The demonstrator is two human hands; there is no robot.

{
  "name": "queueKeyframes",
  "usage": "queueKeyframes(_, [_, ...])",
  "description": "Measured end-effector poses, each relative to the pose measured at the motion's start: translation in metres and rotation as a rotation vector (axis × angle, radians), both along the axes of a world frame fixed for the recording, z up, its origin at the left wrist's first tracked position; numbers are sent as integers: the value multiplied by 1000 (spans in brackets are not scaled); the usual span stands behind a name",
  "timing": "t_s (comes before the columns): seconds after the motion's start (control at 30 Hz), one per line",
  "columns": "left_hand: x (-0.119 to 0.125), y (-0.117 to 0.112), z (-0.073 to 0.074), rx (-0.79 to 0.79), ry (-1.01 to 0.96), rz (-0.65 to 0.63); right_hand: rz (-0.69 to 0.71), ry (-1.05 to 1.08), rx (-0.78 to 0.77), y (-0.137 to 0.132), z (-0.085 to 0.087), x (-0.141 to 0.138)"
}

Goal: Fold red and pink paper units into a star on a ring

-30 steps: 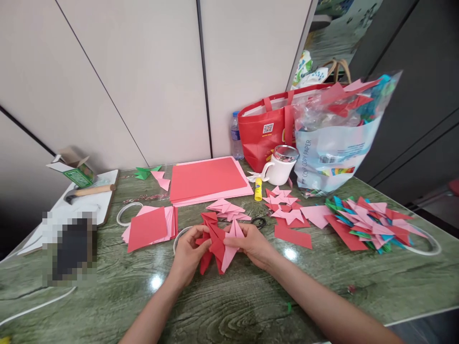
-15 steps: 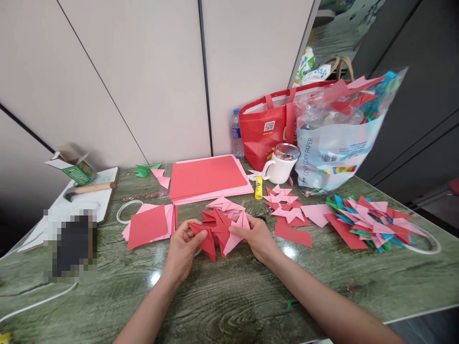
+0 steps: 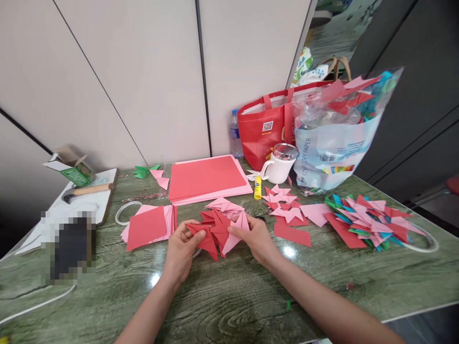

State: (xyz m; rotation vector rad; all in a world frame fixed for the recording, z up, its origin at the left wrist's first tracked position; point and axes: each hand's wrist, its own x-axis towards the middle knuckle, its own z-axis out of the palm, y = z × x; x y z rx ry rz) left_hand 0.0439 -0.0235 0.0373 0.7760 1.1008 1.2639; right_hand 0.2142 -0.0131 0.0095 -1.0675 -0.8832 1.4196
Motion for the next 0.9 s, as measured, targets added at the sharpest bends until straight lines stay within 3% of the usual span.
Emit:
queueKeyframes(0.47, [2, 0, -8, 10, 65, 27, -38, -140, 38, -2, 0, 0])
queueKeyframes(0.9, [2, 1, -8, -29, 51, 51, -29, -137, 44, -3, -2, -2])
